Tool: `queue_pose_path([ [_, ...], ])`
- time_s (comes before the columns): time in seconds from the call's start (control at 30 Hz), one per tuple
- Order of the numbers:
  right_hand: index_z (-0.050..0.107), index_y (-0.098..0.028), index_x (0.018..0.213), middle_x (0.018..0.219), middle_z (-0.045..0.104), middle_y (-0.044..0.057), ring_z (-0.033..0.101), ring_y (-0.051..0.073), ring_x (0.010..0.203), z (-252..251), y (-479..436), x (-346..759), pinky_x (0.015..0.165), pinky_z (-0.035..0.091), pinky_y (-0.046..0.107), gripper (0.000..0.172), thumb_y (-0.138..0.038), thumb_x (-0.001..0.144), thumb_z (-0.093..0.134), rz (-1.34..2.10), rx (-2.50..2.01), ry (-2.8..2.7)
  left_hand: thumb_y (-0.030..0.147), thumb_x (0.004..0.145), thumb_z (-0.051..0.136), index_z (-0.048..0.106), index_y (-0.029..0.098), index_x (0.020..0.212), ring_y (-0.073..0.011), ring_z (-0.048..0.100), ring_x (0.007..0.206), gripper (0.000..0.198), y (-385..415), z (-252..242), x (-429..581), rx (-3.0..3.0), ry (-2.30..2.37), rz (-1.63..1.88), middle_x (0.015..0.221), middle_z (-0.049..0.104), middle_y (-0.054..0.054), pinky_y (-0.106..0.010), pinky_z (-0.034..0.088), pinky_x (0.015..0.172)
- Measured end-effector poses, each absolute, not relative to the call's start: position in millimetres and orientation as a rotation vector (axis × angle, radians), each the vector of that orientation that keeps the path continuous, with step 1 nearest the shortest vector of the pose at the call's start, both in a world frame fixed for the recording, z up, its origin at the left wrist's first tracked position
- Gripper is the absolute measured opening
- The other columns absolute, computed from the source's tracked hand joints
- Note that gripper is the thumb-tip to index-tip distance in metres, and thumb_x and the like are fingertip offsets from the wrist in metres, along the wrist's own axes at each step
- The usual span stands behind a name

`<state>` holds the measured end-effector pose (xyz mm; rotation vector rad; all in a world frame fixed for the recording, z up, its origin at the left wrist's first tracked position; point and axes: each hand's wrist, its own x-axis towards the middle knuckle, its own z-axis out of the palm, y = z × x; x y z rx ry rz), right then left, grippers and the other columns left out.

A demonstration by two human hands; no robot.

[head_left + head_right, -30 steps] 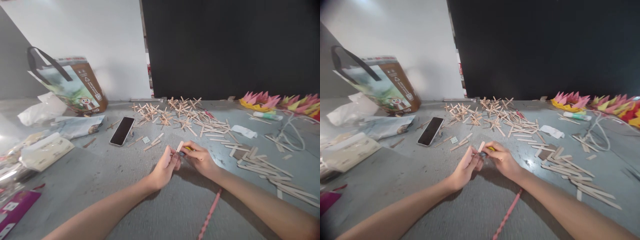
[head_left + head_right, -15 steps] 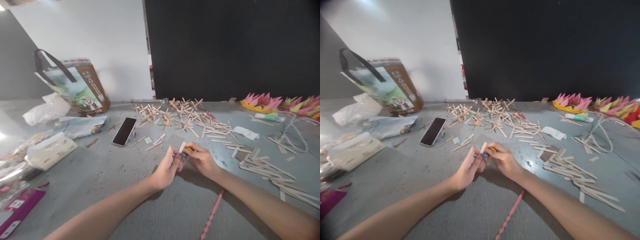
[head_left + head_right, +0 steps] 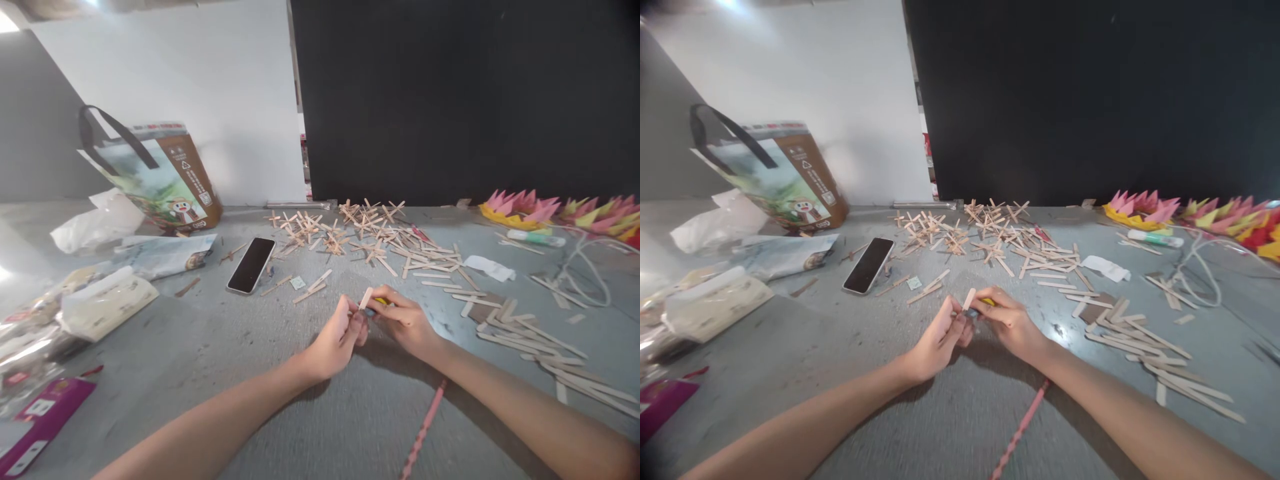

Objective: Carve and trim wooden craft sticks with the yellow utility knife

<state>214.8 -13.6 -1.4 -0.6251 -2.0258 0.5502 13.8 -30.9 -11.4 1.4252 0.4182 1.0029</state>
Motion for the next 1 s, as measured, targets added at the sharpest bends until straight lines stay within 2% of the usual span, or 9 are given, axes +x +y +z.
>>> queue_pose_path([
  [0.13, 0.067, -0.030, 0.138, 0.122, 0.065, 0.010, 0.064, 0.020, 0.106, -2.3, -12.1, 215.3, 0.080, 0.061, 0.031, 0.040, -0.015, 0.107, 0.048, 0.591, -0.636, -2.031, 0.045, 0.111, 0.038, 0.032, 0.024, 0.095, -0.0086, 0.027, 0.057, 0.027, -32.0, -11.2, 15.0, 1.387, 0.413, 1.057, 0.068, 0.030, 0.011, -0.025, 0.027, 0.059],
  [0.43, 0.066, -0.031, 0.140, 0.121, 0.065, 0.009, 0.062, 0.020, 0.104, 0.5, -12.7, 214.9, 0.082, 0.058, 0.031, 0.044, -0.010, 0.104, 0.052, 0.540, -0.610, -2.042, 0.050, 0.109, 0.040, 0.032, 0.024, 0.096, -0.0083, 0.027, 0.056, 0.030, -31.2, -12.6, 14.2, 1.403, 0.406, 1.005, 0.068, 0.030, 0.011, -0.025, 0.026, 0.057],
  [0.6, 0.065, -0.031, 0.140, 0.123, 0.064, 0.010, 0.063, 0.020, 0.107, -2.5, -12.0, 215.8, 0.081, 0.060, 0.030, 0.044, -0.012, 0.106, 0.047, 0.613, -0.615, -2.036, 0.048, 0.110, 0.040, 0.032, 0.024, 0.095, -0.0082, 0.027, 0.055, 0.029, -31.4, -13.2, 15.0, 1.379, 0.402, 1.048, 0.067, 0.030, 0.011, -0.025, 0.026, 0.058],
  [1.0, 0.069, -0.030, 0.135, 0.118, 0.065, 0.010, 0.064, 0.019, 0.102, 1.8, -11.9, 212.1, 0.080, 0.059, 0.030, 0.037, -0.015, 0.106, 0.051, 0.599, -0.631, -2.019, 0.045, 0.110, 0.040, 0.032, 0.024, 0.094, -0.0071, 0.027, 0.053, 0.028, -33.2, -6.2, 16.5, 1.364, 0.380, 1.086, 0.067, 0.030, 0.011, -0.024, 0.026, 0.056],
])
